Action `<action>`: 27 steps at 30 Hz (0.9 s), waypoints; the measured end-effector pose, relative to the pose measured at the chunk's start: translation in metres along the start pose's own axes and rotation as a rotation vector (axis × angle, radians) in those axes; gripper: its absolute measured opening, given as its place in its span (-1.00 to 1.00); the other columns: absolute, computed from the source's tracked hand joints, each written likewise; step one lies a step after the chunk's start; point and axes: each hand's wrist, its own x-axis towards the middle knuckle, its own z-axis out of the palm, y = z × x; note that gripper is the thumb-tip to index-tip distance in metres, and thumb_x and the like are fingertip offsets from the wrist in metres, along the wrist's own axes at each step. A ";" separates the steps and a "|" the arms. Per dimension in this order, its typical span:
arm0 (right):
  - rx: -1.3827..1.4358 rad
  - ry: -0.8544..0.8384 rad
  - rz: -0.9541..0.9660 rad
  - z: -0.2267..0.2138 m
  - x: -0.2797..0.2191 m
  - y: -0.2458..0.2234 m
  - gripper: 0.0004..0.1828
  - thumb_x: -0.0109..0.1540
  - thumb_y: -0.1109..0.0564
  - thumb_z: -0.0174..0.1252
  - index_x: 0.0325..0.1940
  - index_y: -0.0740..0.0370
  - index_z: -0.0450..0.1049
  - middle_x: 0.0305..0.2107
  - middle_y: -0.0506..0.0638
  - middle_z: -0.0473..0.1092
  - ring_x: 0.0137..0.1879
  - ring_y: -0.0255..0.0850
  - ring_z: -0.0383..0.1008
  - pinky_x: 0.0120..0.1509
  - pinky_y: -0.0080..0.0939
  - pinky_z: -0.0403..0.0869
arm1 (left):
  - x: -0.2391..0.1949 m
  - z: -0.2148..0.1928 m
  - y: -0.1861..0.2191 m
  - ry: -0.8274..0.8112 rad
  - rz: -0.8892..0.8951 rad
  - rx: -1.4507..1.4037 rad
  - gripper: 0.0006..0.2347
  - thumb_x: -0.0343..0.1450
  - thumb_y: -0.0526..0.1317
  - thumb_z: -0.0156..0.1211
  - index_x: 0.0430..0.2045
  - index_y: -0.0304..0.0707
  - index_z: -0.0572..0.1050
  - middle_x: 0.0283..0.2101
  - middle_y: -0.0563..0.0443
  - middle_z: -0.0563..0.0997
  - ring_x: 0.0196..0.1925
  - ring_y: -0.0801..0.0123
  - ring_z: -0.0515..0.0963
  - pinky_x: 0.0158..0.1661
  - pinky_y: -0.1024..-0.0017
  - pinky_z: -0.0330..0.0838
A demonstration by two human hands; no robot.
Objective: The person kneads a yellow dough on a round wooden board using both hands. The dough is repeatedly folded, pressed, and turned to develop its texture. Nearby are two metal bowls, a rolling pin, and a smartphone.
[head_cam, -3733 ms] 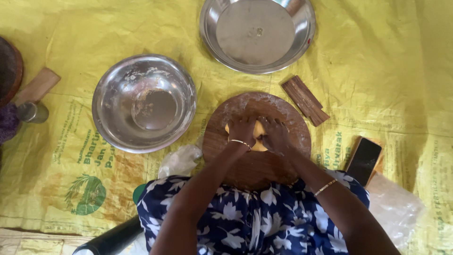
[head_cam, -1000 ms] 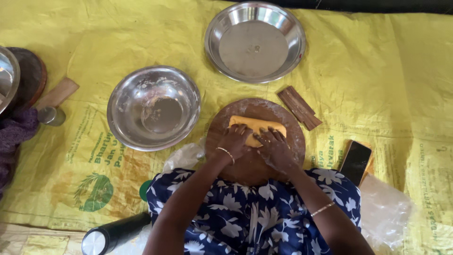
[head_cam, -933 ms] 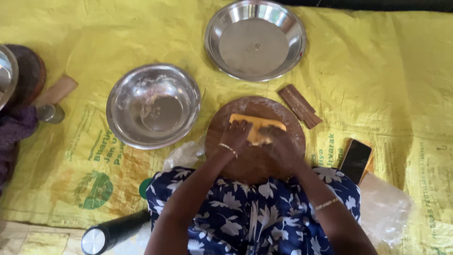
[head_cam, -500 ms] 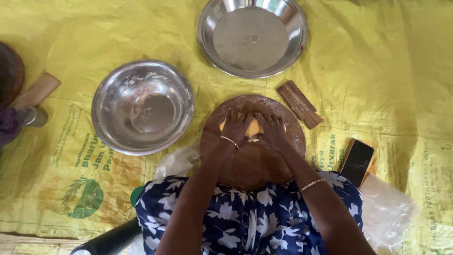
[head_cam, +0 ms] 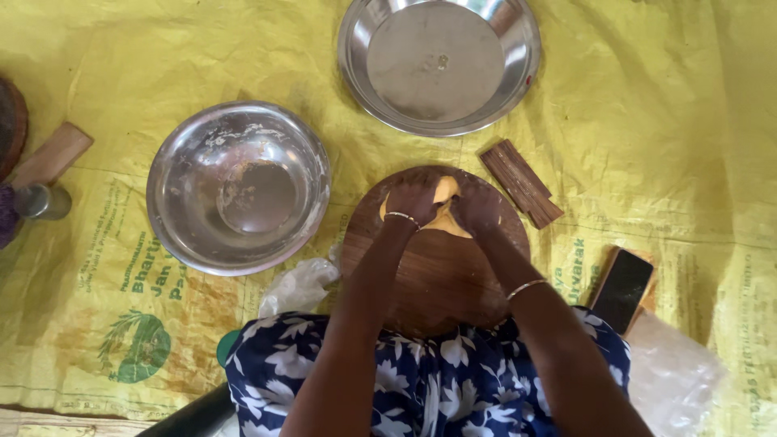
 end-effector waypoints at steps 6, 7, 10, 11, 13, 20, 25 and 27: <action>-0.156 0.111 -0.075 -0.015 -0.054 -0.028 -0.23 0.14 0.05 0.32 0.42 0.13 0.26 0.25 0.26 0.31 0.31 0.20 0.33 0.38 0.19 0.34 | -0.046 -0.018 0.022 0.028 -0.011 0.190 -0.36 0.22 -0.06 0.40 0.21 -0.17 0.30 0.30 -0.34 0.37 0.37 -0.33 0.28 0.31 -0.29 0.07; -0.140 0.107 -0.083 -0.018 -0.066 -0.032 -0.20 0.14 0.05 0.31 0.45 0.11 0.24 0.26 0.24 0.29 0.34 0.18 0.30 0.42 0.20 0.30 | -0.056 -0.025 0.026 0.067 0.004 0.228 -0.31 0.20 -0.05 0.40 0.24 -0.16 0.27 0.33 -0.39 0.32 0.39 -0.41 0.22 0.32 -0.33 0.01; -0.083 0.126 -0.143 -0.028 -0.100 -0.040 -0.16 0.12 0.05 0.32 0.48 0.08 0.22 0.32 0.19 0.24 0.42 0.14 0.22 0.54 0.22 0.19 | -0.082 -0.043 0.037 -0.081 0.048 0.212 -0.18 0.26 -0.03 0.35 0.43 -0.30 0.09 0.36 -0.48 0.23 0.43 -0.33 0.18 0.40 -0.41 -0.13; -0.112 0.136 -0.181 -0.031 -0.112 -0.043 -0.17 0.12 0.05 0.31 0.47 0.09 0.22 0.33 0.20 0.21 0.44 0.15 0.19 0.54 0.23 0.15 | -0.092 -0.047 0.041 -0.104 0.059 0.227 -0.17 0.23 -0.01 0.35 0.40 -0.32 0.08 0.39 -0.49 0.19 0.43 -0.35 0.14 0.36 -0.39 -0.13; -0.170 0.165 -0.256 -0.039 -0.132 -0.044 -0.19 0.12 0.05 0.30 0.45 0.11 0.23 0.37 0.20 0.15 0.47 0.17 0.12 0.55 0.25 0.08 | -0.108 -0.057 0.046 -0.147 0.085 0.262 -0.14 0.18 0.02 0.36 0.33 -0.36 0.06 0.43 -0.51 0.11 0.44 -0.37 0.07 0.29 -0.35 -0.13; 0.078 -0.010 -0.387 -0.054 -0.151 -0.018 -0.27 0.19 -0.16 0.31 0.42 -0.05 0.29 0.37 0.14 0.26 0.43 0.16 0.26 0.48 0.24 0.28 | -0.122 -0.067 0.040 -0.231 0.140 0.184 -0.27 0.27 0.01 0.40 0.32 -0.21 0.22 0.40 -0.31 0.28 0.44 -0.24 0.25 0.35 -0.27 0.07; 0.131 -0.182 -0.150 -0.063 -0.111 -0.020 0.14 -0.03 -0.21 0.49 0.48 0.17 0.07 0.29 0.21 0.25 0.41 0.29 0.22 0.41 0.26 0.33 | -0.083 -0.069 0.053 -0.268 0.027 0.330 -0.11 0.10 0.04 0.59 0.32 -0.25 0.25 0.31 -0.22 0.39 0.37 -0.15 0.36 0.44 -0.16 0.11; 0.046 -0.275 -0.123 -0.066 -0.096 -0.025 0.08 -0.07 -0.14 0.55 0.45 -0.05 0.17 0.33 0.16 0.19 0.45 0.28 0.12 0.39 0.25 0.30 | -0.072 -0.075 0.054 -0.362 -0.003 0.295 0.02 -0.02 0.10 0.66 0.32 -0.26 0.19 0.35 -0.29 0.26 0.39 -0.13 0.25 0.31 -0.20 0.12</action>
